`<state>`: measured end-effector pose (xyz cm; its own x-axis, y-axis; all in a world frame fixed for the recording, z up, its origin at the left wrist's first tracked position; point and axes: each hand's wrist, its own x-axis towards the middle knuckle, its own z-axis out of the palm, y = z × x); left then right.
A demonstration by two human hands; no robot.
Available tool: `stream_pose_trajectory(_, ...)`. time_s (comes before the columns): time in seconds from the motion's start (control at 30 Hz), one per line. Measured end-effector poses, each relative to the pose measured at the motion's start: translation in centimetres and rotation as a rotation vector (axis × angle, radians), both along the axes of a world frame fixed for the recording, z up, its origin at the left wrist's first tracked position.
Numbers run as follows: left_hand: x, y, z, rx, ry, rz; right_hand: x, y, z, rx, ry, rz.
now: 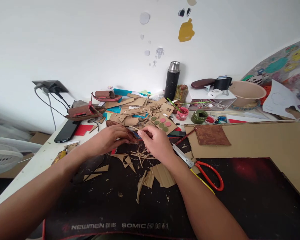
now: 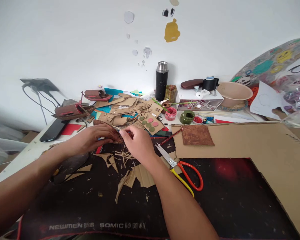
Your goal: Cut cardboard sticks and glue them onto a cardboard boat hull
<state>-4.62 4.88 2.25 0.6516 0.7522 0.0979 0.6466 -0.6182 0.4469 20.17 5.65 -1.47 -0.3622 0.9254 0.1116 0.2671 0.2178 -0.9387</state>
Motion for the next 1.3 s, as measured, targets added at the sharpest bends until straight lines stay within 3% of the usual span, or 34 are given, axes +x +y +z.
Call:
stream_pose_trajectory(0.33,-1.2,0.7,3.0,-0.273,-0.202,0.289,0.1,-0.1,0.8,-0.170,0.259,0.044)
stream_pose_trajectory(0.53,-1.7,1.4,3.5,-0.262,-0.194,0.335,0.2,-0.3,1.2,-0.150,0.234,0.103)
stream_pose_trajectory(0.7,-1.1,1.9,3.1,-0.248,-0.149,0.328,0.3,-0.6,1.4,-0.125,0.070,0.163)
stream_pose_trajectory(0.97,0.4,3.2,1.5,-0.264,-0.064,0.243,0.0,-0.9,1.8,0.062,-0.333,0.188)
stream_pose_trajectory(1.1,0.9,3.7,0.5,-0.180,-0.024,0.298,-0.1,-0.8,1.7,0.107,-0.426,0.171)
stream_pose_trajectory(1.3,1.4,3.9,-0.8,-0.208,-0.026,0.267,-0.2,-0.9,1.5,0.139,-0.465,0.177)
